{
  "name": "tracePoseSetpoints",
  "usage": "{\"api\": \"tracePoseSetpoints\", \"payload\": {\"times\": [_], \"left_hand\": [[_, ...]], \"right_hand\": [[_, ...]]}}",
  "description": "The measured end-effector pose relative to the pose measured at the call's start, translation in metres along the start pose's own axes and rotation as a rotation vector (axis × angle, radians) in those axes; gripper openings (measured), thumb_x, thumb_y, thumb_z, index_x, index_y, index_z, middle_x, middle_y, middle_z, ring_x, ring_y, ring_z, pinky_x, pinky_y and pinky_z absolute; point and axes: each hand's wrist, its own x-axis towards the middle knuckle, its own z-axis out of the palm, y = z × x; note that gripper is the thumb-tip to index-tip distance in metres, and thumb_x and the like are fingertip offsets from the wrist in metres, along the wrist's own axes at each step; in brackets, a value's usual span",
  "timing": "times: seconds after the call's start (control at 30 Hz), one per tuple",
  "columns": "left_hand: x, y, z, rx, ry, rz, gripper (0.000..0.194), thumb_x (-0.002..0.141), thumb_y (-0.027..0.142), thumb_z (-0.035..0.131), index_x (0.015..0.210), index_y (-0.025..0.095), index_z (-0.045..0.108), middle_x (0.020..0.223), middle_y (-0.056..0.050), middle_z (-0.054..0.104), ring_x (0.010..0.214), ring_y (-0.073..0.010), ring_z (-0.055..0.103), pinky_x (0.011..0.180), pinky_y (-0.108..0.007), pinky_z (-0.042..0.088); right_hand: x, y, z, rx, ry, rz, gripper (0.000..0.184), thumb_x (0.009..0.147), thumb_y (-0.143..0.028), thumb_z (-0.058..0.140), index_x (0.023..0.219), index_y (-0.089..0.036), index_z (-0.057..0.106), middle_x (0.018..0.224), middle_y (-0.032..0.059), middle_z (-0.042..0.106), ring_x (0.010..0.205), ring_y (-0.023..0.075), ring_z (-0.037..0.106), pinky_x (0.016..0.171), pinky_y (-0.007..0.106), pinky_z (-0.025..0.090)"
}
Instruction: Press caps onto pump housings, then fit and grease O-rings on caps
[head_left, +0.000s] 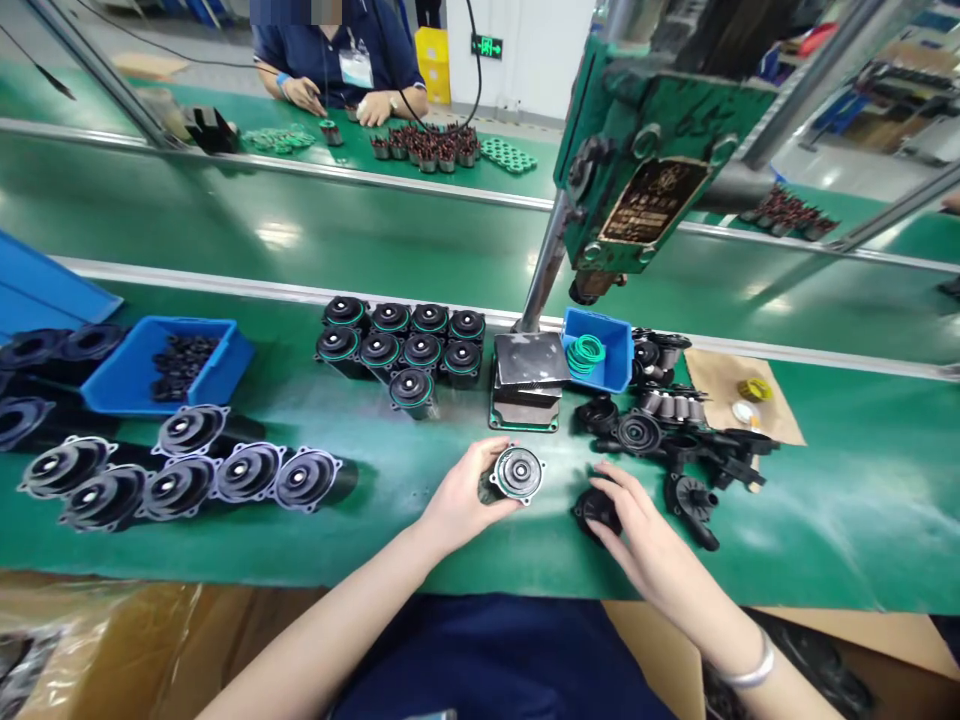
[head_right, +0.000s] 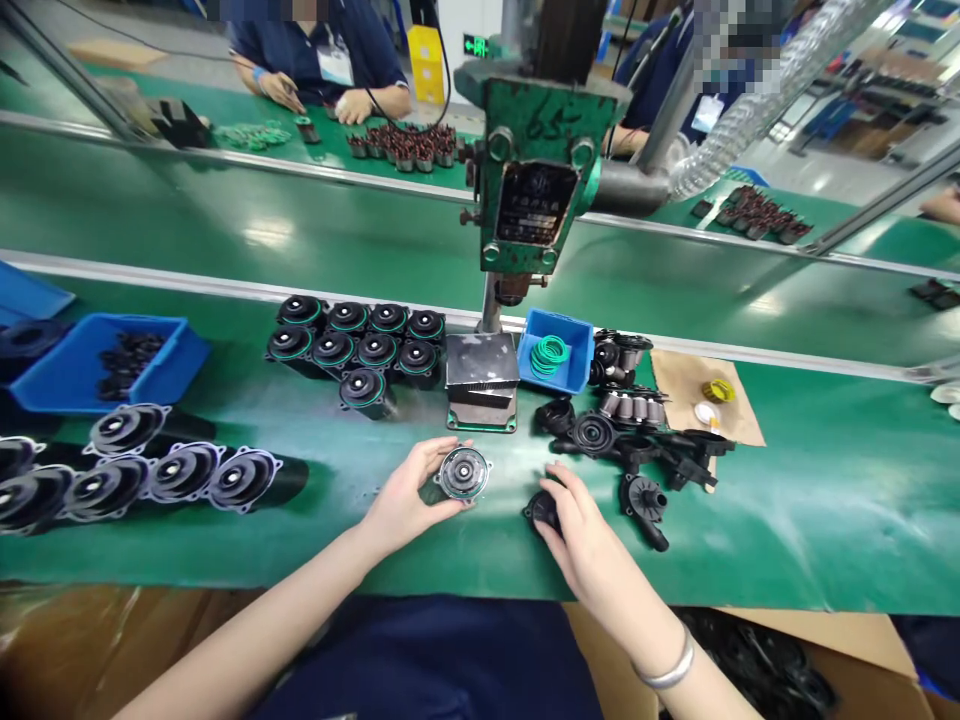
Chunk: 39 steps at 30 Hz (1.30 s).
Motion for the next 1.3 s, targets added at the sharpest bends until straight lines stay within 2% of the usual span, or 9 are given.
{"api": "tracePoseSetpoints", "payload": {"times": [0.07, 0.13, 0.23, 0.3, 0.4, 0.47, 0.57, 0.73, 1.3], "left_hand": [[-0.001, -0.003, -0.001, 0.005, -0.018, 0.008, 0.062, 0.074, 0.02, 0.079, 0.126, 0.021, 0.045, 0.138, -0.015, 0.057, 0.129, -0.0278, 0.056, 0.11, -0.049, 0.046], [-0.001, -0.005, -0.002, 0.038, -0.029, 0.028, 0.06, 0.075, 0.019, 0.078, 0.126, 0.021, 0.046, 0.138, -0.015, 0.058, 0.129, -0.0286, 0.056, 0.11, -0.05, 0.046], [0.0, -0.006, -0.003, 0.114, -0.035, 0.073, 0.062, 0.075, 0.019, 0.078, 0.128, 0.022, 0.047, 0.137, -0.014, 0.059, 0.13, -0.0288, 0.056, 0.11, -0.051, 0.046], [0.0, -0.007, -0.003, 0.152, -0.035, 0.101, 0.063, 0.075, 0.02, 0.079, 0.128, 0.023, 0.047, 0.136, -0.013, 0.06, 0.13, -0.0282, 0.056, 0.11, -0.051, 0.047], [0.001, -0.006, -0.001, 0.189, -0.015, 0.14, 0.064, 0.074, 0.02, 0.08, 0.129, 0.023, 0.046, 0.133, -0.012, 0.062, 0.128, -0.0278, 0.058, 0.108, -0.049, 0.049], [0.0, -0.006, 0.001, 0.217, 0.006, 0.162, 0.065, 0.074, 0.021, 0.08, 0.129, 0.022, 0.046, 0.132, -0.012, 0.062, 0.126, -0.0283, 0.059, 0.107, -0.049, 0.05], [-0.001, -0.006, 0.003, 0.245, 0.029, 0.199, 0.065, 0.074, 0.023, 0.08, 0.129, 0.019, 0.046, 0.129, -0.014, 0.063, 0.125, -0.0291, 0.059, 0.105, -0.048, 0.051], [-0.002, -0.007, 0.004, 0.24, 0.055, 0.232, 0.065, 0.077, 0.022, 0.078, 0.131, 0.02, 0.043, 0.129, -0.014, 0.062, 0.123, -0.0279, 0.061, 0.103, -0.046, 0.053], [0.0, -0.005, 0.001, 0.207, 0.008, 0.226, 0.062, 0.081, 0.027, 0.074, 0.133, 0.022, 0.041, 0.13, -0.014, 0.062, 0.125, -0.0294, 0.06, 0.104, -0.047, 0.053]], "right_hand": [[-0.007, 0.013, -0.002, 0.049, -0.03, 0.033, 0.036, 0.095, -0.029, 0.052, 0.129, -0.017, 0.046, 0.146, 0.0173, 0.04, 0.135, 0.0234, 0.048, 0.107, 0.041, 0.053], [-0.014, 0.023, -0.001, 0.082, -0.029, 0.03, 0.033, 0.095, -0.027, 0.053, 0.126, -0.018, 0.05, 0.147, 0.0161, 0.038, 0.136, 0.0235, 0.047, 0.108, 0.042, 0.052], [-0.017, 0.032, 0.001, 0.101, 0.013, -0.039, 0.025, 0.094, -0.02, 0.053, 0.119, -0.018, 0.056, 0.144, 0.0144, 0.044, 0.136, 0.0228, 0.047, 0.107, 0.042, 0.053], [-0.009, 0.033, 0.001, 0.11, 0.022, -0.108, 0.021, 0.091, -0.02, 0.059, 0.112, -0.018, 0.058, 0.137, 0.0127, 0.052, 0.139, 0.0256, 0.043, 0.108, 0.047, 0.051], [0.016, 0.023, -0.004, 0.204, 0.09, -0.148, 0.018, 0.088, -0.021, 0.065, 0.104, -0.018, 0.057, 0.124, 0.0106, 0.062, 0.134, 0.0259, 0.05, 0.112, 0.053, 0.046], [0.037, 0.008, -0.009, 0.288, 0.203, -0.065, 0.015, 0.089, -0.02, 0.063, 0.102, -0.017, 0.055, 0.117, 0.0096, 0.066, 0.121, 0.0214, 0.061, 0.108, 0.046, 0.051], [0.063, -0.02, -0.009, 0.305, 0.3, 0.016, 0.015, 0.088, -0.02, 0.066, 0.098, -0.018, 0.056, 0.109, 0.0084, 0.068, 0.103, 0.0161, 0.067, 0.09, 0.03, 0.059], [0.078, -0.049, 0.008, 0.214, 0.306, -0.104, 0.022, 0.085, -0.017, 0.069, 0.103, -0.016, 0.056, 0.107, 0.0097, 0.066, 0.101, 0.0165, 0.066, 0.088, 0.029, 0.058], [0.082, -0.048, 0.01, 0.165, 0.248, -0.137, 0.025, 0.085, -0.017, 0.07, 0.105, -0.014, 0.055, 0.11, 0.0118, 0.065, 0.101, 0.0158, 0.066, 0.087, 0.027, 0.058]]}}
